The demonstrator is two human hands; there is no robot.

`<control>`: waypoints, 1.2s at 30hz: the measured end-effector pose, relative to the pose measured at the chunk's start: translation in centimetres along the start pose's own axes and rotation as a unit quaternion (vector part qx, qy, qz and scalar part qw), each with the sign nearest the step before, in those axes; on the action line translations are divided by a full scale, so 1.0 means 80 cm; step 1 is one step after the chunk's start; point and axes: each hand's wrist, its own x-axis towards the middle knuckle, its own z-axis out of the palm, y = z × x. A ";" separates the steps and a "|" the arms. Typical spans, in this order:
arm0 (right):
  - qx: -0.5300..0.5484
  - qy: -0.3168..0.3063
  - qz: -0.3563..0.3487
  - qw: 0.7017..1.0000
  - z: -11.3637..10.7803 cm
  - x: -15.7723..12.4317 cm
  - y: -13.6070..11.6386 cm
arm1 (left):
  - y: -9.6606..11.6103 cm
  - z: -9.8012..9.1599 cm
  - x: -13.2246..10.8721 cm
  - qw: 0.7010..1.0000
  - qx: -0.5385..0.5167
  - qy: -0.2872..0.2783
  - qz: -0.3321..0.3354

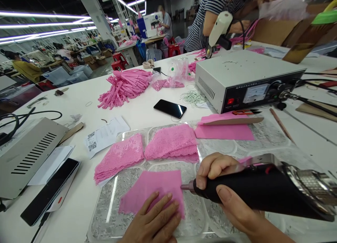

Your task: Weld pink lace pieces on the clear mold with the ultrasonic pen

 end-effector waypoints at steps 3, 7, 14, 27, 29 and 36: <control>-0.003 -0.049 -0.008 0.999 -0.002 0.002 0.000 | -0.001 0.000 0.000 1.000 -0.007 -0.003 0.001; 0.007 -0.063 -0.011 0.998 -0.008 0.002 0.001 | 0.001 -0.002 0.000 1.000 -0.009 -0.015 -0.002; -0.005 -0.152 -0.019 0.988 -0.029 -0.007 0.009 | 0.005 -0.004 -0.002 0.999 -0.022 -0.034 -0.002; -0.024 -0.168 -0.020 0.985 -0.028 -0.017 0.012 | 0.007 -0.007 0.006 1.000 -0.016 -0.011 -0.017; -0.032 -0.182 -0.026 0.982 -0.030 -0.017 0.013 | 0.007 -0.008 0.007 1.000 -0.013 -0.006 -0.020; -0.028 -0.203 -0.013 0.979 -0.035 -0.019 0.017 | 0.006 -0.008 0.006 1.000 0.009 -0.003 -0.007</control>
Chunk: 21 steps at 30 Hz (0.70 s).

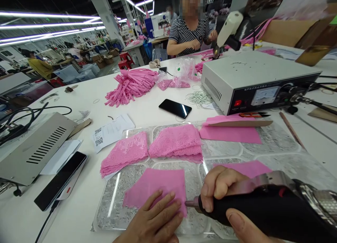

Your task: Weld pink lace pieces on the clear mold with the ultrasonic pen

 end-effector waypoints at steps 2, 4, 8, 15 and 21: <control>0.002 0.001 0.004 1.000 -0.001 0.000 0.002 | 0.000 0.002 0.000 1.000 0.008 0.002 0.002; 0.001 0.004 0.000 1.000 -0.001 0.000 0.005 | 0.001 0.004 0.000 1.000 0.011 0.005 -0.002; 0.022 0.044 -0.027 0.998 0.002 0.005 0.007 | -0.002 0.001 -0.001 0.999 0.014 0.025 -0.021; 0.037 0.159 -0.051 0.985 0.028 0.046 -0.004 | -0.040 -0.034 -0.041 0.992 0.070 0.016 -0.105; 0.024 0.157 -0.066 0.985 0.046 0.066 0.013 | -0.053 -0.038 -0.070 0.985 0.073 -0.009 -0.158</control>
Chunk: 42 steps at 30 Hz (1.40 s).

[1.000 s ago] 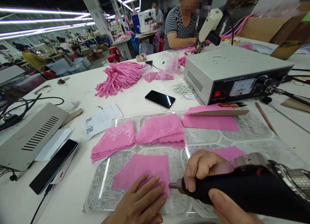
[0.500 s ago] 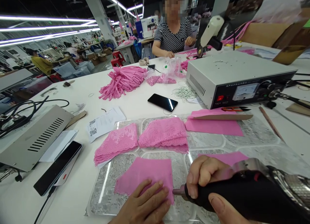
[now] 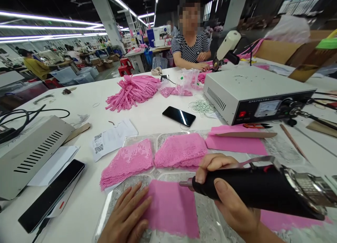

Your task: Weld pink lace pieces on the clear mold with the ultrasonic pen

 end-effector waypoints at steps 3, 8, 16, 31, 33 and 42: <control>0.001 -0.018 0.006 1.000 0.001 -0.002 0.007 | 0.001 0.002 -0.002 1.000 -0.005 -0.009 0.003; -0.003 -0.005 0.012 1.000 0.001 -0.003 0.005 | 0.000 0.001 0.001 1.000 -0.007 -0.013 0.005; -0.017 -0.004 0.013 1.000 -0.003 0.001 0.000 | 0.000 0.006 0.004 1.000 0.008 0.002 0.025; -0.037 0.002 0.005 0.999 0.008 0.001 0.002 | -0.003 0.009 -0.001 1.000 0.003 0.008 0.027; -0.034 -0.003 0.000 0.999 0.010 0.001 0.004 | -0.003 0.009 -0.002 1.000 0.006 0.009 0.027; -0.052 -0.016 0.020 0.998 0.013 0.003 0.000 | -0.001 0.011 0.000 0.999 0.002 0.018 0.028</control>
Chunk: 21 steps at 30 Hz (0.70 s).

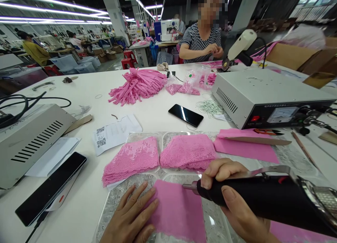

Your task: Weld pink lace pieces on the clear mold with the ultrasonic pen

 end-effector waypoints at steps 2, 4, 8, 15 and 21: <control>-0.005 -0.003 0.015 1.000 -0.001 -0.001 0.000 | 0.001 -0.001 0.001 1.000 -0.001 -0.004 -0.003; 0.006 0.002 0.030 1.000 -0.001 -0.003 0.001 | 0.002 -0.002 0.001 1.000 -0.003 -0.008 -0.006; 0.027 0.037 0.027 0.999 0.011 -0.002 0.001 | 0.004 0.000 0.000 1.000 -0.008 0.005 -0.010; 0.016 -0.035 -0.027 0.999 0.033 0.006 0.009 | 0.006 -0.001 -0.002 1.000 -0.008 0.014 -0.016; 0.012 -0.045 -0.033 0.998 0.037 0.003 0.015 | 0.007 -0.002 -0.001 0.999 -0.018 0.030 -0.024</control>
